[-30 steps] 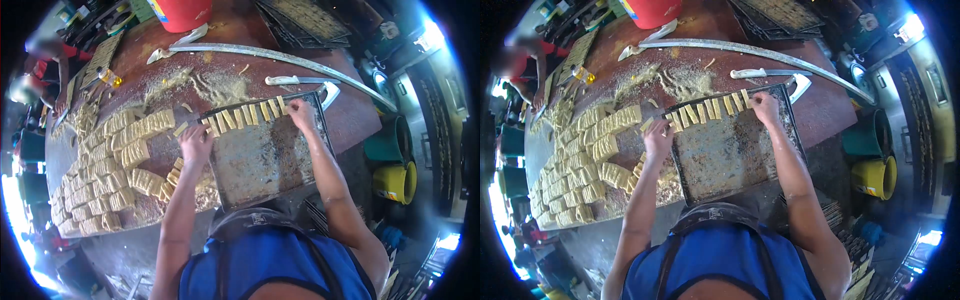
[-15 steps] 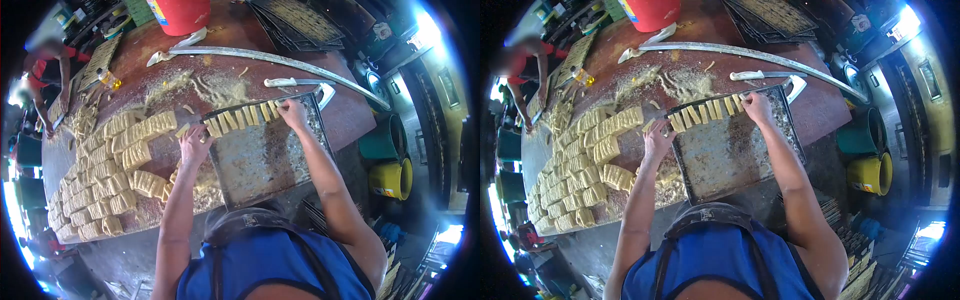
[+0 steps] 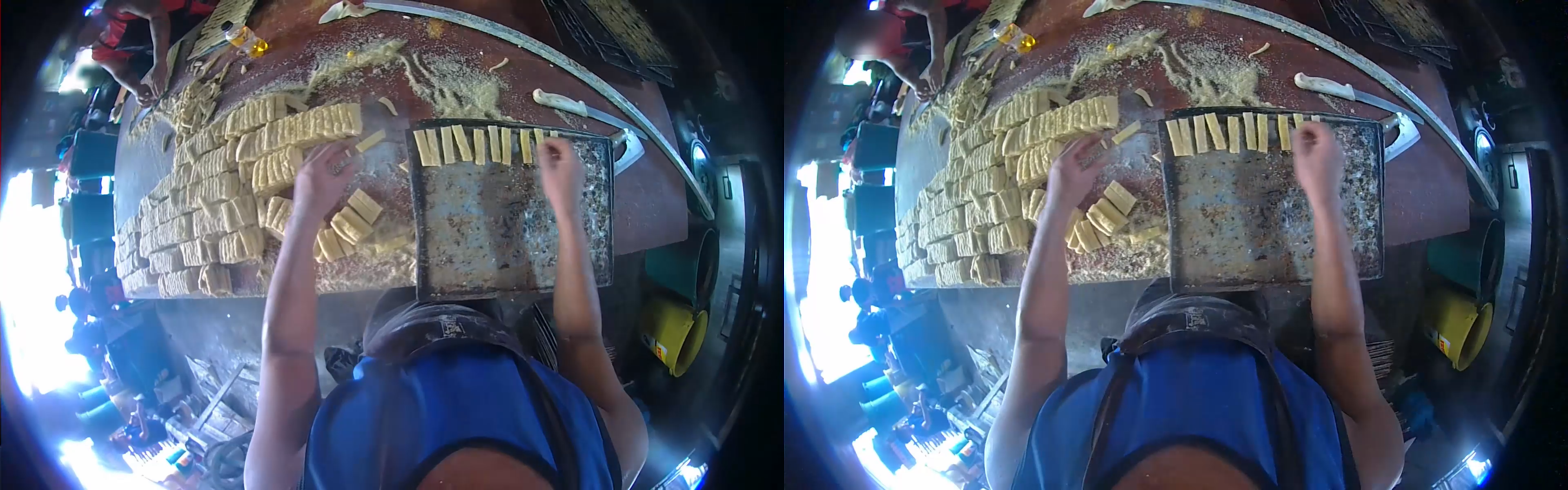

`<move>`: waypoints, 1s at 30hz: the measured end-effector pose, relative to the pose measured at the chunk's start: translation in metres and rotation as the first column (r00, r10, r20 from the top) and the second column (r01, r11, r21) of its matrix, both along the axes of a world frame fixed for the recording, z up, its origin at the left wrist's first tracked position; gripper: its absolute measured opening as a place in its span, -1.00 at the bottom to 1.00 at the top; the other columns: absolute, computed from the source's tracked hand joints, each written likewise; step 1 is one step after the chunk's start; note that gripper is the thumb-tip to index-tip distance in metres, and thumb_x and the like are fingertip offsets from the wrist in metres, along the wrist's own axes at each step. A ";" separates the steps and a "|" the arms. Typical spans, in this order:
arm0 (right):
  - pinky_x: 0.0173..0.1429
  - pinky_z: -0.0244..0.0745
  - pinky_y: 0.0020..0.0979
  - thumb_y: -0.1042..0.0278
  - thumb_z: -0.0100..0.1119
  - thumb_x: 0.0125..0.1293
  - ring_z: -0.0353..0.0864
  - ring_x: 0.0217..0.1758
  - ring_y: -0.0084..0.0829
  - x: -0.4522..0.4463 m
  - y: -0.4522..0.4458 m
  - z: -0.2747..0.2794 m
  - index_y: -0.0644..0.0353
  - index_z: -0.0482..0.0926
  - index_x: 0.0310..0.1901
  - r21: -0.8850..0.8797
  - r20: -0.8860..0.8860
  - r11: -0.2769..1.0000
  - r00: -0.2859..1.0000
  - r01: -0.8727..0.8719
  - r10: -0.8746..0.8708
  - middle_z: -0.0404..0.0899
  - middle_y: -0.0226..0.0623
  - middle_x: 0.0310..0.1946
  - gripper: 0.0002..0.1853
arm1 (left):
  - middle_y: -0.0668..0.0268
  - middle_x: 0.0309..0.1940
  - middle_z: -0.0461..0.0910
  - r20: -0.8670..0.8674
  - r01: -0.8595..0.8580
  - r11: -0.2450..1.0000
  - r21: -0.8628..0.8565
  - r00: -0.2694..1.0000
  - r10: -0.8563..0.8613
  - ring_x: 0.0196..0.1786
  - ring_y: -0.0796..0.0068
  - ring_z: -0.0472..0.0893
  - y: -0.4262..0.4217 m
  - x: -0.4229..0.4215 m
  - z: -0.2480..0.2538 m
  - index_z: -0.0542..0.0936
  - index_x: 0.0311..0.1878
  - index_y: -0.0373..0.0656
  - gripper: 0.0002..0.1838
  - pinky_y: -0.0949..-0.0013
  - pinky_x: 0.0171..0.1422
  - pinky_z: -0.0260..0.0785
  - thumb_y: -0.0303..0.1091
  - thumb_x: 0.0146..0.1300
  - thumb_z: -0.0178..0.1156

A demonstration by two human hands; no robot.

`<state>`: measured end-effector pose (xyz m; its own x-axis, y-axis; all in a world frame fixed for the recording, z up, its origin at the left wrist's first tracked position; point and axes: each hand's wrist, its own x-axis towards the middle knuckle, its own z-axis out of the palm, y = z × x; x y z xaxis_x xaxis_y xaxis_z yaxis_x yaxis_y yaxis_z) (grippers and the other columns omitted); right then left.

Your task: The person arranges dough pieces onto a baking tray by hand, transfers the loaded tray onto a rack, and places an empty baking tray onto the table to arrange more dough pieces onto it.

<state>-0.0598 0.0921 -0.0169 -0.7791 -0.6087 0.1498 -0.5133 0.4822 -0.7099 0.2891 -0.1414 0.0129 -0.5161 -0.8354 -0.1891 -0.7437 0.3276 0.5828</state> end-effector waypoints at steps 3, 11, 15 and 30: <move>-0.26 0.66 -0.45 0.19 0.27 0.38 0.72 -0.37 -0.49 0.100 -0.035 0.029 0.22 0.66 -0.04 0.112 0.241 0.923 0.911 -0.368 0.334 0.75 -0.17 -0.25 -0.72 | 0.18 0.01 0.72 -0.050 -0.007 0.996 0.091 0.999 0.011 0.06 0.34 0.71 -0.017 0.075 -0.017 0.65 0.17 -0.12 -0.49 0.21 0.20 0.58 -0.11 0.19 0.45; 0.13 0.62 -0.13 -0.09 0.39 0.09 0.73 -0.03 0.04 0.267 -0.139 0.004 0.36 0.67 -0.05 0.503 0.298 0.654 0.824 -0.565 0.482 0.69 0.15 -0.07 -0.39 | 0.18 -0.06 0.72 0.116 0.219 0.975 0.020 0.969 -0.220 -0.02 0.16 0.71 0.053 0.107 -0.025 0.58 0.19 -0.07 -0.38 0.12 0.09 0.54 -0.10 0.04 0.47; 0.13 0.61 -0.12 -0.09 0.33 0.11 0.71 0.03 0.04 0.274 -0.147 -0.021 0.39 0.68 -0.07 0.543 0.251 0.637 0.830 -0.547 0.498 0.68 0.19 -0.07 -0.40 | 0.18 -0.09 0.71 0.000 0.192 0.975 -0.111 0.981 -0.193 -0.02 0.10 0.69 0.055 0.110 -0.035 0.58 0.18 -0.05 -0.39 0.10 0.07 0.53 -0.14 0.02 0.45; -0.03 0.55 -0.30 0.01 0.50 0.17 0.64 -0.13 -0.42 0.236 -0.123 -0.030 0.26 0.59 -0.05 0.100 0.529 0.682 0.619 -0.725 0.580 0.70 -0.20 -0.16 -0.49 | 0.24 0.01 0.70 0.104 0.198 0.973 0.121 0.972 -0.211 0.01 0.25 0.69 0.052 0.105 -0.013 0.57 0.25 -0.06 -0.29 0.22 0.16 0.53 -0.15 -0.02 0.55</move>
